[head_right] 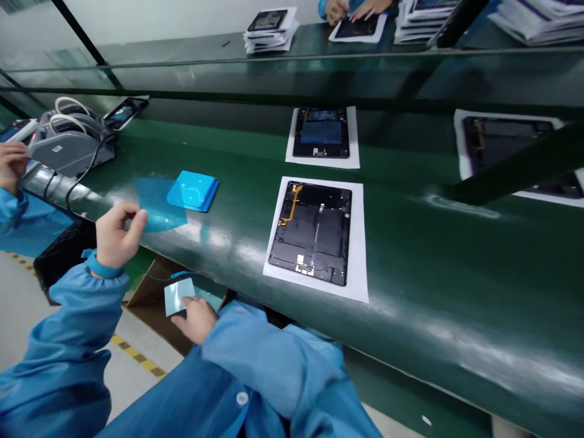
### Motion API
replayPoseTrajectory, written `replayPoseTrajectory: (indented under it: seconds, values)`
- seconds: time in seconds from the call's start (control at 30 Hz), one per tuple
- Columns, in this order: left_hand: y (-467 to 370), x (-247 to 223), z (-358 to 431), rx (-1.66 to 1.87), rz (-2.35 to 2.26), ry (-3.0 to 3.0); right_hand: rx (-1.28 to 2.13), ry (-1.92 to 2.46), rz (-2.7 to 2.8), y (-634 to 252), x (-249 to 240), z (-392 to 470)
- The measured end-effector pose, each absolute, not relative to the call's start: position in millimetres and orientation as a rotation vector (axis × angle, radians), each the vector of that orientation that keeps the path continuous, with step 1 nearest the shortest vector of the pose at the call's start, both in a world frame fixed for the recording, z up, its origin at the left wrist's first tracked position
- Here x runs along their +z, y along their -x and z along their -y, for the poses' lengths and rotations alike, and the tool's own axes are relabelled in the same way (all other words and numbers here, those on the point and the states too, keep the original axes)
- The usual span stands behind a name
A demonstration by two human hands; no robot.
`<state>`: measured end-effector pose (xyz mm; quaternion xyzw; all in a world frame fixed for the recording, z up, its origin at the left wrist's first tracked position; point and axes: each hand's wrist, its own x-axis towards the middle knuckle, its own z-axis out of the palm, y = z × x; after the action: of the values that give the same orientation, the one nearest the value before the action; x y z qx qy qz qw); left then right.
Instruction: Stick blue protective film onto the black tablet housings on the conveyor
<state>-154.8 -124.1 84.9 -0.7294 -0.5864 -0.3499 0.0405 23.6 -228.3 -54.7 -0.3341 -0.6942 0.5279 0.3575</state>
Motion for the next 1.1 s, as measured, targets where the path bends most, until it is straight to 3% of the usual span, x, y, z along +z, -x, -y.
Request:
replayPoseTrajectory:
  seconds: [0.2, 0.37, 0.63, 0.97, 1.1]
  values:
    - [57.1, 55.0, 153.8, -0.872, 1.037, 2.687, 1.256, 1.076, 1.486, -132.1, 29.0, 181.3]
    - [5.6, 37.1, 142.7, -0.944, 0.864, 2.815, 1.012, 1.279, 1.693, -179.7, 44.7, 154.3]
    - [-1.0, 69.7, 93.4, -0.745, 1.020, 2.941, 0.794, 1.098, 1.888, -233.0, 40.4, 145.2]
    - [-32.7, 62.2, 49.9, -0.727, 1.179, 3.355, 0.804, 1.410, 1.699, -276.9, 46.8, 127.0]
    - [-35.3, 48.6, 30.9, -0.726, 1.690, 2.951, 0.903, 1.532, 1.400, -306.7, 34.2, 103.2]
